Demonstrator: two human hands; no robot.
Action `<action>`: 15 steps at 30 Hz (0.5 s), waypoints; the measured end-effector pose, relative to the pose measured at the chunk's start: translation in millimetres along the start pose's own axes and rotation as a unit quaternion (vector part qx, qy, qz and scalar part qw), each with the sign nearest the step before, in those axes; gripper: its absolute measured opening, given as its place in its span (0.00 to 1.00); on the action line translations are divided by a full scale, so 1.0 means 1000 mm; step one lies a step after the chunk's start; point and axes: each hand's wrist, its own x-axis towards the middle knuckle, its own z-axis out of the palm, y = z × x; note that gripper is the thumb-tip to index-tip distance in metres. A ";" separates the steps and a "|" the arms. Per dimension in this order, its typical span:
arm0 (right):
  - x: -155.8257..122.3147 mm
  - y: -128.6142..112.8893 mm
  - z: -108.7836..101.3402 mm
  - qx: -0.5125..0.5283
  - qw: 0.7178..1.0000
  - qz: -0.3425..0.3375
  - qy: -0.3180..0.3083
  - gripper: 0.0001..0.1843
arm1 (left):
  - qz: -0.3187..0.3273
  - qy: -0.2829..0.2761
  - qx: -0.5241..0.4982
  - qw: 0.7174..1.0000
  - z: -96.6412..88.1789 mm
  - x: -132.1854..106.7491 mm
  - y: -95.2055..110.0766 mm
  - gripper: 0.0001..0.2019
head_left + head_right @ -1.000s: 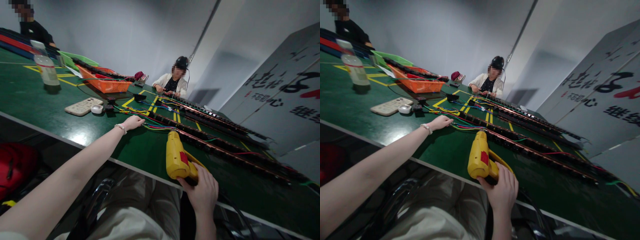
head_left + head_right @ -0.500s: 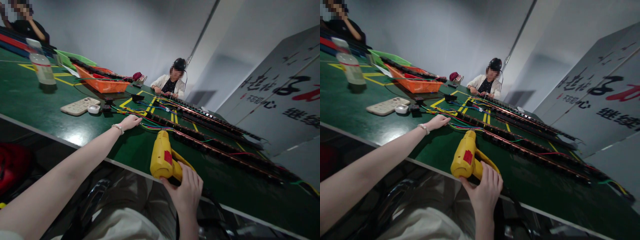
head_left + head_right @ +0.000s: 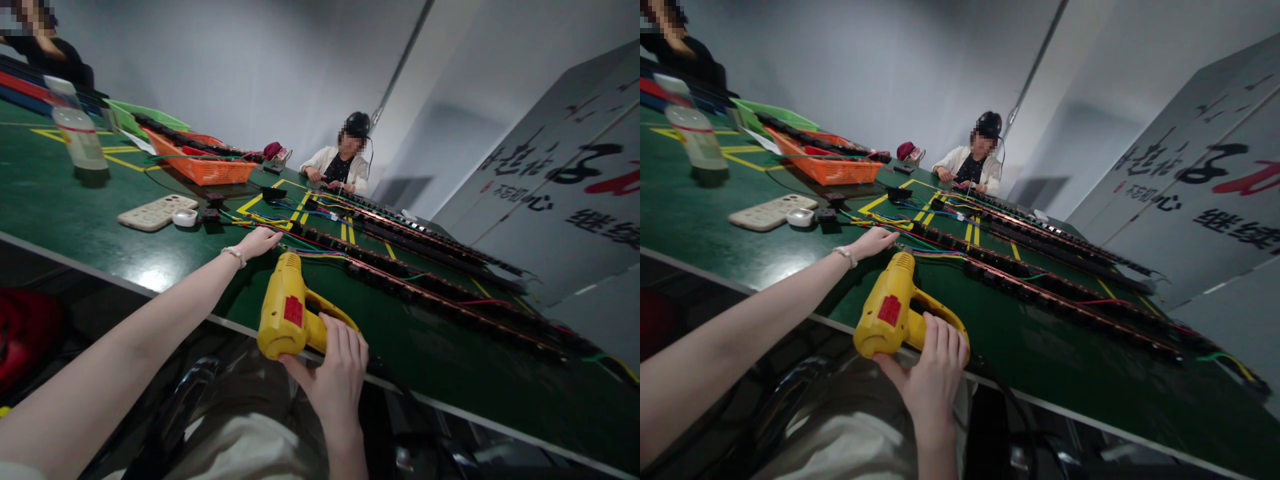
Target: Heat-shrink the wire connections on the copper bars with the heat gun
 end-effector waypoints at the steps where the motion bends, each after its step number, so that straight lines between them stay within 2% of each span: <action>1: 0.001 -0.003 0.002 0.009 1.000 -0.001 -0.002 0.44 | 0.001 -0.001 0.000 1.000 0.000 0.000 0.000 0.27; 9: 0.005 -0.008 0.012 0.032 0.999 -0.014 0.009 0.45 | 0.006 -0.013 0.010 1.000 0.001 0.000 -0.001 0.26; 15: 0.003 0.012 0.005 0.005 0.999 -0.041 -0.010 0.39 | 0.004 -0.028 0.031 0.999 0.000 -0.003 0.002 0.27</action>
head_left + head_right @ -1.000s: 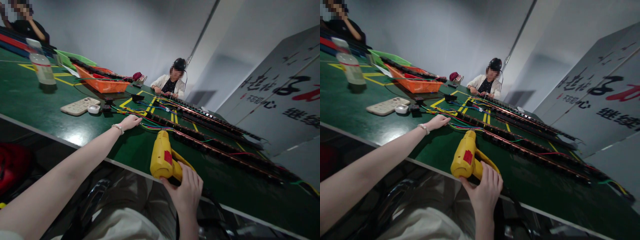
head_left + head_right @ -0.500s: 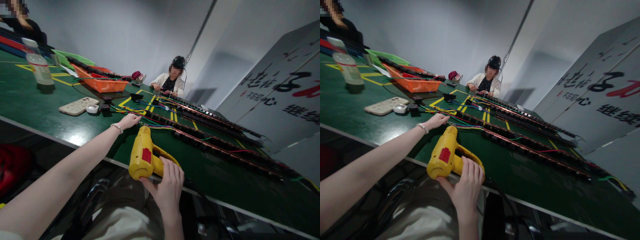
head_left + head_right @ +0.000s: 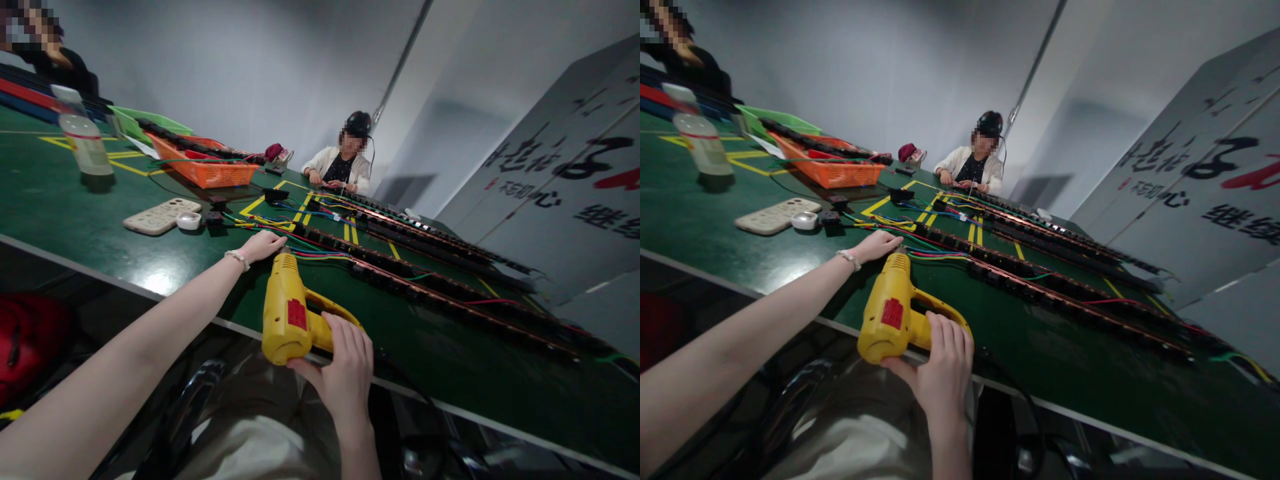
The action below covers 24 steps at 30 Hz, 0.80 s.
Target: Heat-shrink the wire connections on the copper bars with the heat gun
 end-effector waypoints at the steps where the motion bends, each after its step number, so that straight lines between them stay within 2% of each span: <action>1: -0.001 0.005 -0.002 -0.004 1.000 -0.005 0.000 0.40 | 0.000 -0.003 0.002 1.000 0.000 -0.001 0.000 0.28; 9: -0.010 0.046 -0.017 -0.053 0.998 -0.027 0.037 0.42 | 0.007 -0.014 0.014 1.000 0.000 0.000 0.000 0.27; 14: -0.014 0.064 -0.023 -0.089 0.994 -0.002 0.059 0.42 | 0.001 -0.019 0.016 1.000 -0.001 0.000 0.000 0.27; 18: -0.016 0.075 -0.028 -0.132 0.988 0.025 0.071 0.43 | 0.033 -0.014 0.006 0.999 0.001 0.000 -0.001 0.24; 21: -0.015 0.079 -0.033 -0.146 0.987 0.036 0.057 0.43 | 0.073 0.000 0.018 0.997 0.005 0.003 -0.004 0.20; 24: -0.009 0.082 -0.039 -0.141 0.989 0.046 0.012 0.44 | 0.082 0.012 0.018 0.996 0.009 0.004 -0.006 0.15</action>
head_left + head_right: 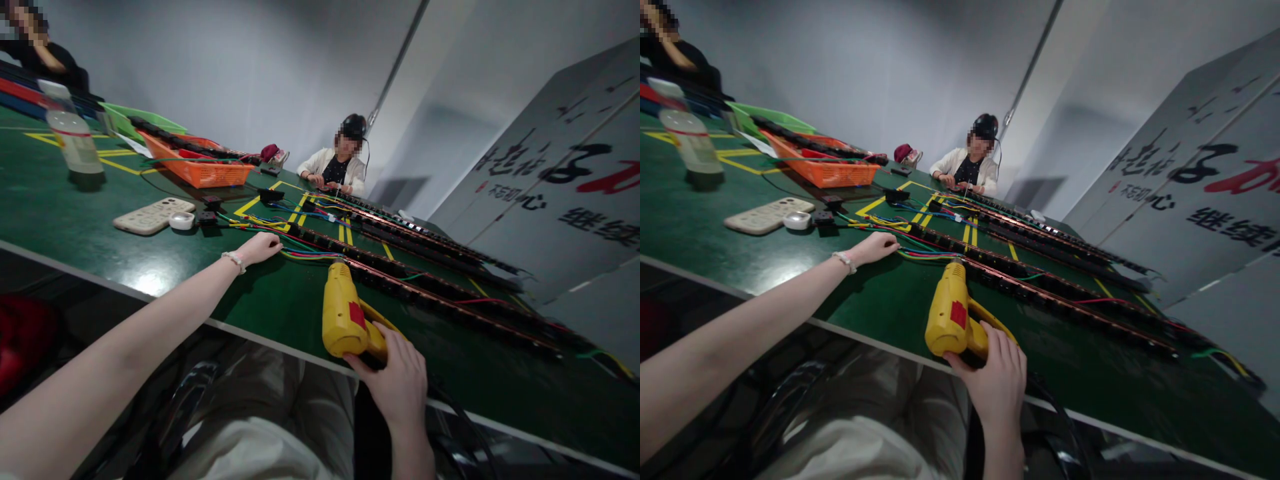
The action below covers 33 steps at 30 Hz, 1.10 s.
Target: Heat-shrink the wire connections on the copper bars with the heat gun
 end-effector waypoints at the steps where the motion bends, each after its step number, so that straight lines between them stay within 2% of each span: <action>1: 0.003 0.000 -0.002 0.000 1.000 0.004 -0.025 0.44 | -0.003 -0.001 -0.006 1.000 0.001 0.000 0.001 0.14; 3: 0.008 0.000 -0.004 -0.002 0.997 0.014 -0.080 0.43 | -0.008 -0.007 -0.006 1.000 0.000 -0.001 0.004 0.12; 5: 0.011 -0.001 -0.004 -0.006 0.994 0.018 -0.109 0.42 | -0.013 -0.022 0.021 0.999 -0.001 -0.003 0.009 0.11; 11: 0.005 -0.004 0.004 -0.015 0.999 -0.007 -0.032 0.45 | -0.030 -0.043 0.091 0.994 -0.002 -0.003 0.017 0.12; 15: 0.002 -0.008 0.009 -0.024 1.000 -0.018 -0.001 0.45 | 0.001 -0.037 0.101 0.994 0.003 0.002 0.017 0.14; 21: 0.003 -0.020 0.014 -0.009 0.999 -0.039 0.024 0.37 | -0.018 -0.066 0.066 0.995 0.011 0.005 0.026 0.10; 26: 0.006 -0.035 0.016 0.044 0.998 -0.046 0.029 0.34 | -0.031 -0.013 0.091 0.995 0.017 0.000 0.034 0.08; 29: 0.010 -0.046 0.018 0.068 0.996 -0.053 0.026 0.35 | -0.045 0.017 0.054 0.997 0.020 0.000 0.033 0.09; 33: 0.014 -0.060 0.021 0.103 0.992 -0.065 0.014 0.35 | -0.023 0.056 -0.018 0.998 0.025 0.006 0.024 0.11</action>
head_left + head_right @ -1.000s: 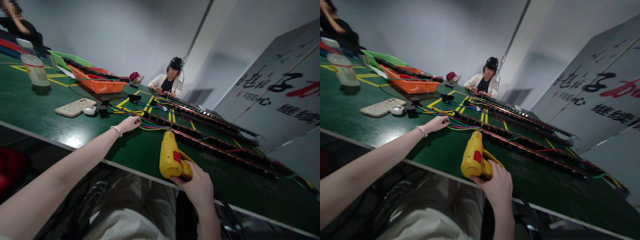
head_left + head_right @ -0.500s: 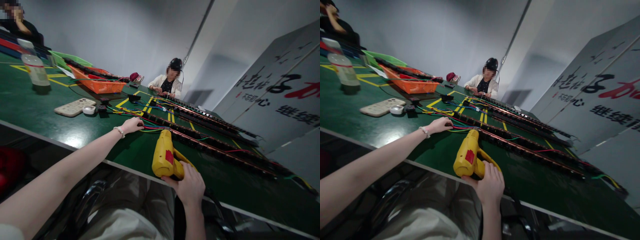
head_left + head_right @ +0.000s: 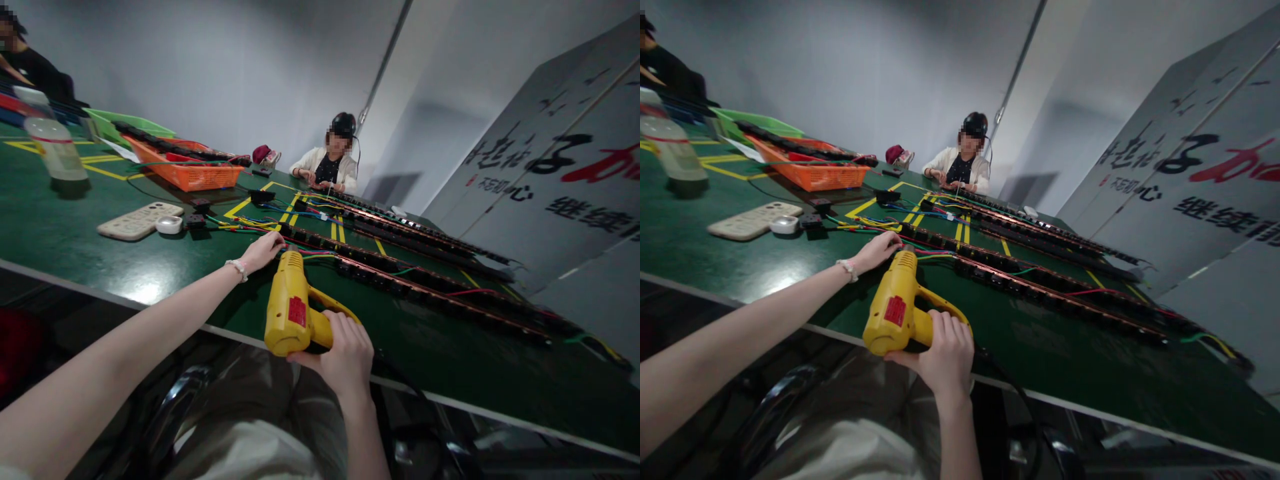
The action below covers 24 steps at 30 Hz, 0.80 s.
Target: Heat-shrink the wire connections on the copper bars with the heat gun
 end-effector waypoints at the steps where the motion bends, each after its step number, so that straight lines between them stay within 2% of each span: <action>1: 0.001 -0.002 0.001 0.009 1.000 -0.001 0.000 0.35 | 0.006 0.008 -0.017 1.000 0.001 0.002 -0.003 0.11; 5: 0.003 -0.005 0.003 0.022 1.000 0.003 -0.008 0.34 | 0.019 0.018 -0.048 0.999 0.004 0.005 -0.011 0.10; 10: 0.006 0.001 0.000 0.027 0.999 0.018 -0.024 0.30 | 0.032 0.021 -0.052 0.998 0.001 0.002 -0.008 0.09; 17: 0.001 0.023 -0.008 -0.002 0.999 0.031 -0.020 0.23 | 0.018 0.014 -0.056 0.998 -0.002 0.002 -0.005 0.10; 21: -0.008 0.038 -0.012 -0.038 0.998 0.044 -0.022 0.24 | 0.017 -0.004 -0.074 0.997 -0.006 0.001 -0.007 0.10; 24: -0.014 0.047 -0.014 -0.063 0.997 0.041 -0.008 0.26 | -0.006 -0.020 -0.089 0.996 -0.012 -0.003 -0.007 0.09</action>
